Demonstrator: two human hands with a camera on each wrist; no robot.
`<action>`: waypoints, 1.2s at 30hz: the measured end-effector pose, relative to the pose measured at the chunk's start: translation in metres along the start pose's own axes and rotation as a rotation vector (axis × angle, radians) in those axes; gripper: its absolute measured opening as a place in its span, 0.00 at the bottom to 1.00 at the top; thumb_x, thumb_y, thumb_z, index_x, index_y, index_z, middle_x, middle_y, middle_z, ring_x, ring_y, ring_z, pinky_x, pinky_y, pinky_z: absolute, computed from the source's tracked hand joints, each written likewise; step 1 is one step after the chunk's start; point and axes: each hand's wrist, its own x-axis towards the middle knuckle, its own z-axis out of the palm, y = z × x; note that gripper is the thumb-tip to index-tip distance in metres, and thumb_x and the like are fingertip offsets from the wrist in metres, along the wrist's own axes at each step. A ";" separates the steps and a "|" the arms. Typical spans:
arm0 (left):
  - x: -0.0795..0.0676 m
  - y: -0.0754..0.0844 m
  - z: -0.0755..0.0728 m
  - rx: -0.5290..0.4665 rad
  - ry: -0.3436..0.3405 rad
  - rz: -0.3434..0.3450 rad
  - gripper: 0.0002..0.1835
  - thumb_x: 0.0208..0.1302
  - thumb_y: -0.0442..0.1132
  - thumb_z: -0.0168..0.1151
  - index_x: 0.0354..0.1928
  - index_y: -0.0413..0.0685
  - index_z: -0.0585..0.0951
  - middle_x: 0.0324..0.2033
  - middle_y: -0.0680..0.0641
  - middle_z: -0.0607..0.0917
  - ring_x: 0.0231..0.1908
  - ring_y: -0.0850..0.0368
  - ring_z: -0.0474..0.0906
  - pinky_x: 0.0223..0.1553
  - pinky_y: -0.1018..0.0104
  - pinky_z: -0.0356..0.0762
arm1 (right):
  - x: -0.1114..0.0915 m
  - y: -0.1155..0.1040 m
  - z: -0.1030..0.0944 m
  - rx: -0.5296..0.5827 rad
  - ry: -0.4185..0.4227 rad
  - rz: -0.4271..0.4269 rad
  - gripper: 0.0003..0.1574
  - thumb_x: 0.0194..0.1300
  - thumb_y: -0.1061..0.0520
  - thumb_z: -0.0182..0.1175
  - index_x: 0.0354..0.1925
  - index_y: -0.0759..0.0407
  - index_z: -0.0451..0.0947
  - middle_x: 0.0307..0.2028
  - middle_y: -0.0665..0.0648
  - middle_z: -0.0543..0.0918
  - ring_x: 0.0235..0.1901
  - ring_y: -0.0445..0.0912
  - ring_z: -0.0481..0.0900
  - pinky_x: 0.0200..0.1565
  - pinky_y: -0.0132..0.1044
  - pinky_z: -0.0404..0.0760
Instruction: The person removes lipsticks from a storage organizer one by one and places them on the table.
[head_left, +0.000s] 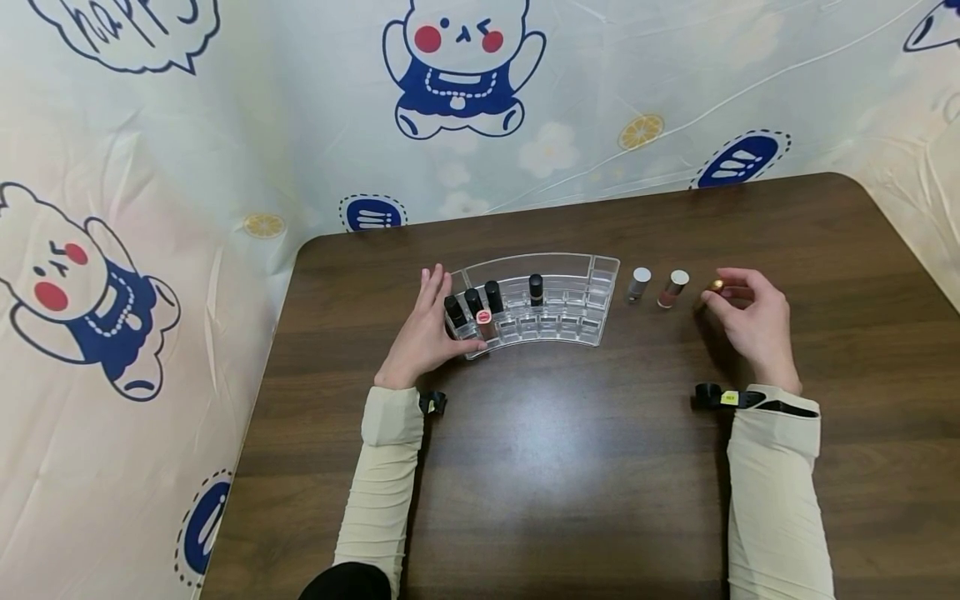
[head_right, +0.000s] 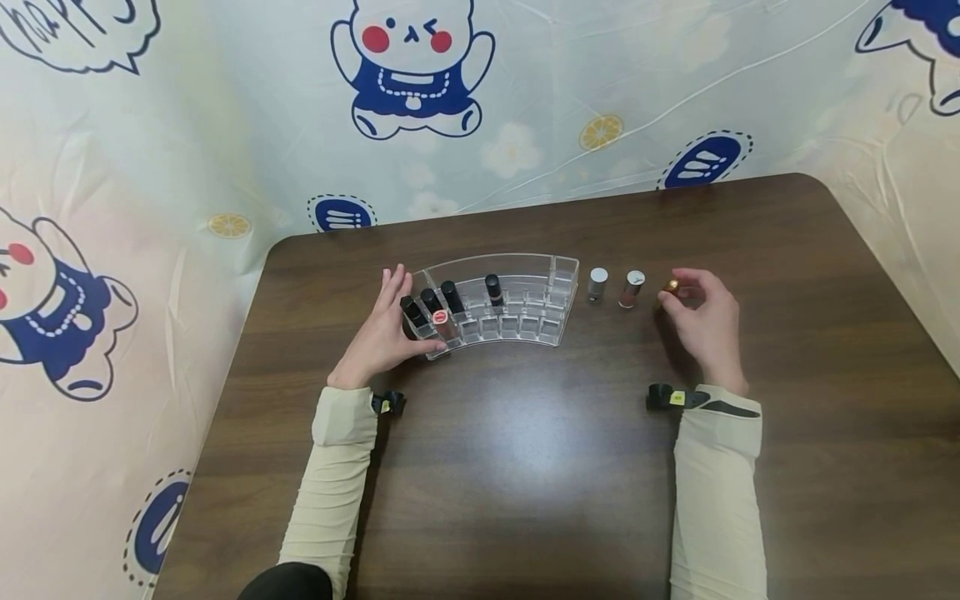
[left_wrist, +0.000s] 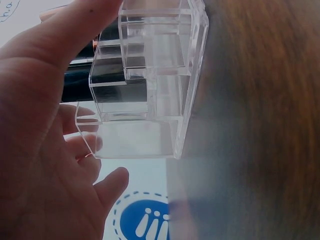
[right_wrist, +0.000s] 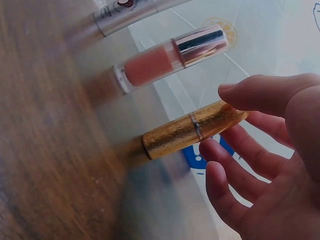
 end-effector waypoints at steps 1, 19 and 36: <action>0.000 0.000 0.000 0.001 0.001 0.000 0.68 0.42 0.62 0.76 0.76 0.45 0.44 0.77 0.49 0.37 0.76 0.56 0.24 0.72 0.50 0.55 | 0.000 -0.001 0.000 0.001 0.000 -0.001 0.26 0.64 0.52 0.63 0.56 0.63 0.75 0.41 0.39 0.76 0.38 0.27 0.72 0.40 0.13 0.69; -0.002 0.002 -0.002 -0.009 -0.006 -0.007 0.67 0.43 0.62 0.76 0.76 0.45 0.45 0.77 0.53 0.35 0.76 0.54 0.25 0.71 0.50 0.55 | -0.003 -0.014 -0.009 0.051 0.077 -0.005 0.23 0.64 0.51 0.63 0.54 0.59 0.77 0.39 0.32 0.76 0.42 0.28 0.73 0.43 0.18 0.69; -0.001 0.002 -0.002 -0.015 -0.013 -0.014 0.67 0.43 0.62 0.76 0.77 0.46 0.44 0.77 0.53 0.34 0.76 0.55 0.24 0.71 0.50 0.55 | -0.003 -0.023 -0.010 0.093 0.089 -0.067 0.17 0.65 0.52 0.62 0.48 0.61 0.82 0.36 0.31 0.78 0.38 0.26 0.76 0.40 0.17 0.71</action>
